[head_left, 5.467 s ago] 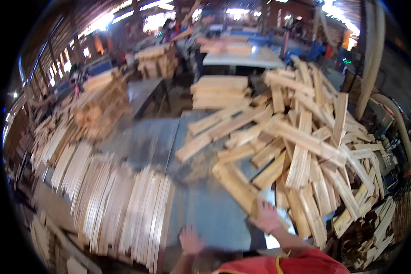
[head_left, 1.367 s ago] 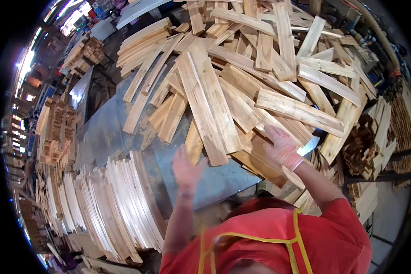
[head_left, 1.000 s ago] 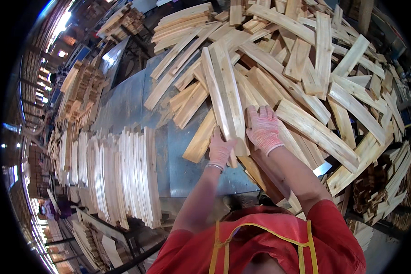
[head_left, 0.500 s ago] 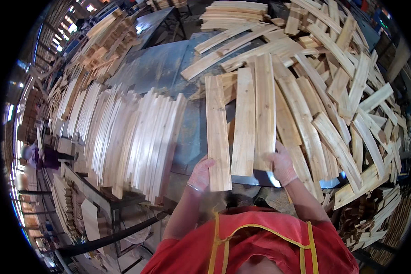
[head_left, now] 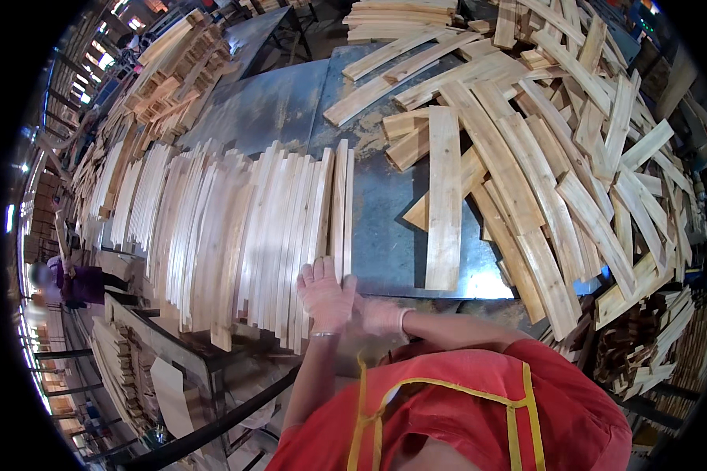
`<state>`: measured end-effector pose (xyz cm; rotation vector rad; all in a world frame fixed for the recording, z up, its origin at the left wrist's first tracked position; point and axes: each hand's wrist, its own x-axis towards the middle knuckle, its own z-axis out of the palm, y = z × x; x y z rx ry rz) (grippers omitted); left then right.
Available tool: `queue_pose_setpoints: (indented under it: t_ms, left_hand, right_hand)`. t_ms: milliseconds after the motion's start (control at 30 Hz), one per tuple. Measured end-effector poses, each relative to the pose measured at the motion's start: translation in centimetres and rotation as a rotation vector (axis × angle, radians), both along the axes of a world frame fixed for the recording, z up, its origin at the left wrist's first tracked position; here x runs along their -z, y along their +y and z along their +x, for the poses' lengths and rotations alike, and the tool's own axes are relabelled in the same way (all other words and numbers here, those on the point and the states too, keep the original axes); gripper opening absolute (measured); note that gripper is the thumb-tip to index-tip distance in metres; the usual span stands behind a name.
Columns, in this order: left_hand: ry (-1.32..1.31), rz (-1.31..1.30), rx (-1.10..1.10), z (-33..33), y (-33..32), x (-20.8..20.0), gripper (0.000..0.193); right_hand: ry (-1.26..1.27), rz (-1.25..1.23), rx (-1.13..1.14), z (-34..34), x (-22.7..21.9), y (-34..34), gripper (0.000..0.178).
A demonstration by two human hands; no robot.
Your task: The person repeatedly picks up thin wooden planks from a large pile on a metal table and stacks them neatly on the left side. The person handles the planks one by one or in small groups, aligning them into a growing stack throughout the clip.
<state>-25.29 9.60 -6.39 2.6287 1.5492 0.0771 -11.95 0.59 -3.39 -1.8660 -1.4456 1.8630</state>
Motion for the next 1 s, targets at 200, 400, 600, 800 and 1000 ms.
queue_pose_setpoints:
  t_ms: [200,400,600,800,1000]
  left_hand:
    - [0.159,0.102,-0.131,-0.9,1.1,-1.0,0.085]
    - [-0.135,-0.054,0.122,10.3,-3.6,-2.1,0.084]
    - [0.053,-0.297,0.237,22.5,-10.4,-1.1,0.098]
    - [-1.134,-1.423,-0.087,16.8,-6.6,1.1,0.09]
    - [-1.502,-1.888,-0.356,13.5,-6.4,0.0,0.069]
  right_hand:
    - [-0.137,0.625,0.38,14.9,-0.2,-2.2,0.049]
    - [-1.214,0.473,0.473,32.6,0.8,-8.7,0.088]
    - [-0.989,0.359,0.452,37.1,-1.5,-8.9,0.091]
    - [0.943,0.428,1.062,40.4,0.0,-13.7,0.076]
    - [1.017,0.387,1.168,31.9,0.9,-12.2,0.09]
